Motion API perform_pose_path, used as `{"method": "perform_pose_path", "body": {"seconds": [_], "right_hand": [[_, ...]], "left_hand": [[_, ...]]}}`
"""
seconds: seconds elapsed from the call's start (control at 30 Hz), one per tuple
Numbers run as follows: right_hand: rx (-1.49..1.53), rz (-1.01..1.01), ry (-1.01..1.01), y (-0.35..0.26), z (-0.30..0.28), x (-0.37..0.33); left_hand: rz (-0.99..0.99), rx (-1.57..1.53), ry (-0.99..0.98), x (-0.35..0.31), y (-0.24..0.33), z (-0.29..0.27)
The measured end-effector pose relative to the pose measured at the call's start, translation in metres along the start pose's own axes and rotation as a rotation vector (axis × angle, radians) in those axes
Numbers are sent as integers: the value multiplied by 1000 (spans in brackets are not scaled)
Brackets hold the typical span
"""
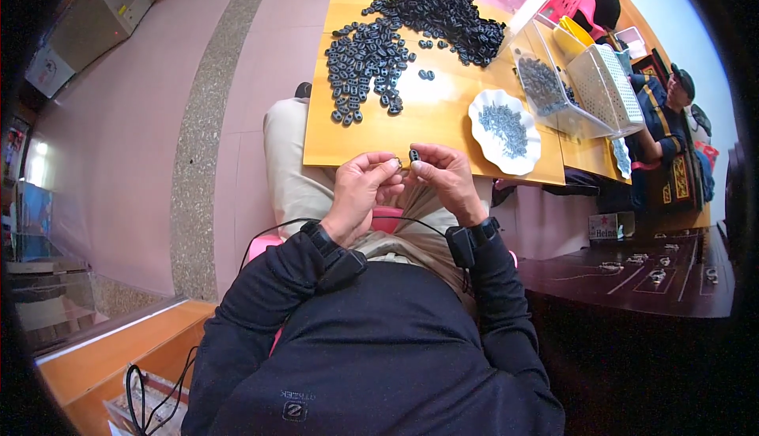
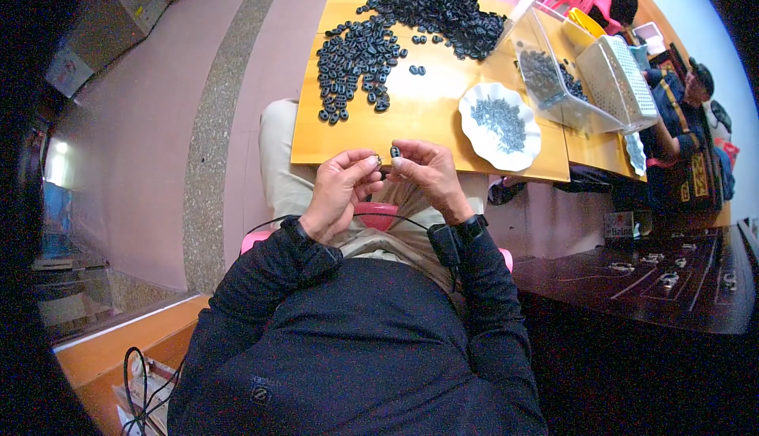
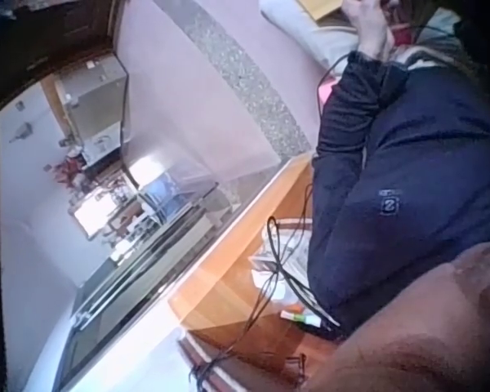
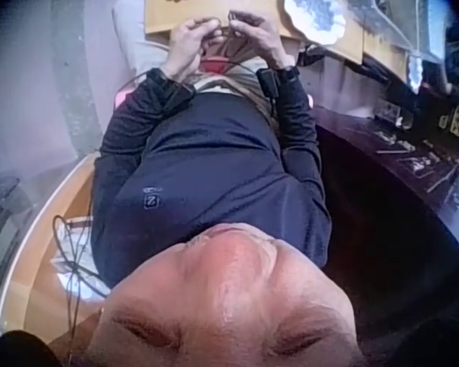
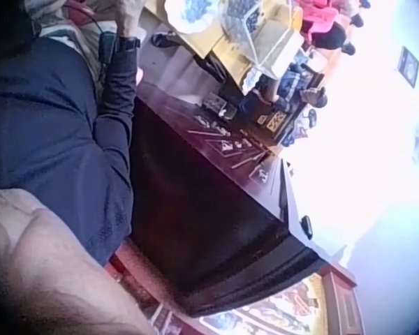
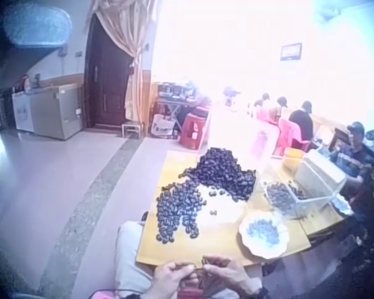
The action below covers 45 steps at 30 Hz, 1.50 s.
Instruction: The person picks up a plastic cord lock and a metal spring by hand, inserts the spring into the cord lock, and places the assembled unit into a white bowl.
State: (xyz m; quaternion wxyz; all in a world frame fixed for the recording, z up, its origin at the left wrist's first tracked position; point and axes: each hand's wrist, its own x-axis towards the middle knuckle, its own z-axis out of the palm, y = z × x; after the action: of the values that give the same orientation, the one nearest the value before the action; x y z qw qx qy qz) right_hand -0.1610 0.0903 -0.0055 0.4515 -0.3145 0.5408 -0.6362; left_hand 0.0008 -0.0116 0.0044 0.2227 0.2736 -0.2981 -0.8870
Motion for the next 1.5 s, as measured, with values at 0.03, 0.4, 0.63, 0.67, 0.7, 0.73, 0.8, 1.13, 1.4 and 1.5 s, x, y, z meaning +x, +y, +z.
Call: {"method": "perform_pose_path", "body": {"seconds": [0.03,0.4,0.63,0.67,0.7,0.73,0.8,1.13,1.4,1.5], "right_hand": [[0,1,-1,1,0,0],[-2,6,-6,-1,-1,-1],[-19,-44,-12,5,0,-1],[-48,-64,5,6,1,-1],[-76,-85,23,8,2,-1],[-76,-85,23,8,2,-1],[-53,-97,28,8,3,-1],[-63,-105,65,10,4,0],[-119,-148,120,11,8,0],[-223,-195,132,15,7,1]], "left_hand": [[-2,4,-2,0,0,0],[-4,22,-15,1,-1,-1],[-70,68,-133,-2,0,3],[-70,68,-133,-2,-1,2],[-72,65,-150,-2,-3,2],[-73,63,-168,-2,-4,2],[-71,51,-163,-4,-3,5],[-57,75,-177,-2,-6,2],[-75,57,-188,-4,-7,3],[-72,53,-200,-4,-9,2]]}}
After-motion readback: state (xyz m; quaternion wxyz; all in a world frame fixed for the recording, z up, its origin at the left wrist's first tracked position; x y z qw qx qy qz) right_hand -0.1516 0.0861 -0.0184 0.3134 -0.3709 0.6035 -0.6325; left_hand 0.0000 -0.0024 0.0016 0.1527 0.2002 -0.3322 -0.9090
